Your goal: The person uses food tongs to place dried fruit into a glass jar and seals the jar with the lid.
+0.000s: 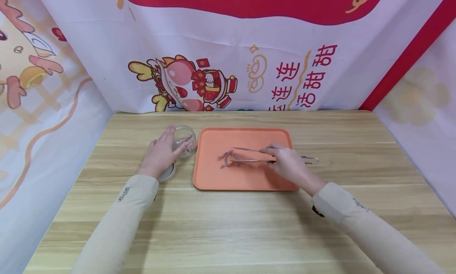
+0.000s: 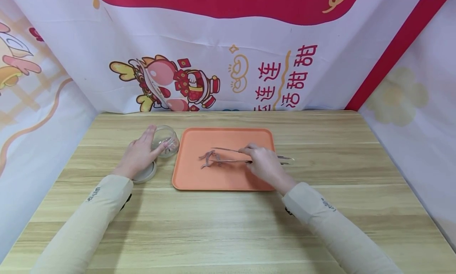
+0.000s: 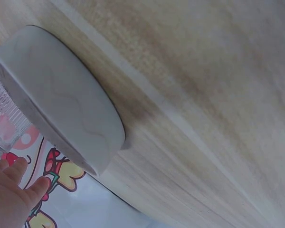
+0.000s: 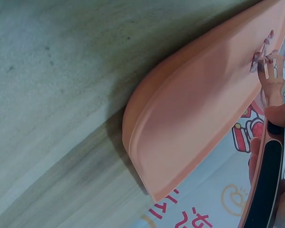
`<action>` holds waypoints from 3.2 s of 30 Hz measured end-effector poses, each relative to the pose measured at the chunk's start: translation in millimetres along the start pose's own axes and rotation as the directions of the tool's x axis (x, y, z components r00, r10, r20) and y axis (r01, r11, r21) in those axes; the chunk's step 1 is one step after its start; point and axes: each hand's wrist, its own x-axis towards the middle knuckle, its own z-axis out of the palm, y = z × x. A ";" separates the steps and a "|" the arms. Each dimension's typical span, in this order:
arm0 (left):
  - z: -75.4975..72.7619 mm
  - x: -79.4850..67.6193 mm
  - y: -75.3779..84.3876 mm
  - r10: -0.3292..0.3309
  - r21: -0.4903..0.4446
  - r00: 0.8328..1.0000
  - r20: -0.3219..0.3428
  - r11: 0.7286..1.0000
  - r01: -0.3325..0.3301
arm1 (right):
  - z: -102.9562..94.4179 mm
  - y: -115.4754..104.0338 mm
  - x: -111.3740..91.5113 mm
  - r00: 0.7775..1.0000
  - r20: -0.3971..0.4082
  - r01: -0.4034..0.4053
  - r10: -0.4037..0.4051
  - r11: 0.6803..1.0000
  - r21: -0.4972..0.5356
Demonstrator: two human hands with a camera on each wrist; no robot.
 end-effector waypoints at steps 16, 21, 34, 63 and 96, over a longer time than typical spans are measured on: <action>-0.4 -0.1 -0.5 0.001 0.004 1.000 -0.002 1.000 -0.001 | -0.4 0.3 5.3 1.000 0.013 0.015 -0.015 1.000 -0.010; -0.1 -0.1 -0.5 0.000 0.006 1.000 -0.002 1.000 0.000 | 2.2 1.6 5.9 1.000 0.023 0.019 -0.020 1.000 0.017; 0.0 0.1 -0.6 0.000 0.001 1.000 -0.009 1.000 0.000 | 2.8 4.1 9.3 0.998 0.052 0.031 -0.033 0.999 0.038; -0.1 -1.2 -0.2 -0.009 0.005 1.000 0.008 1.000 0.008 | 0.5 5.3 9.3 0.998 -0.058 0.025 -0.027 0.999 -0.041; 0.2 -0.9 1.0 -0.008 0.005 1.000 -0.001 1.000 0.008 | -18.6 -7.7 31.8 0.926 -0.347 0.153 -0.147 0.988 -0.012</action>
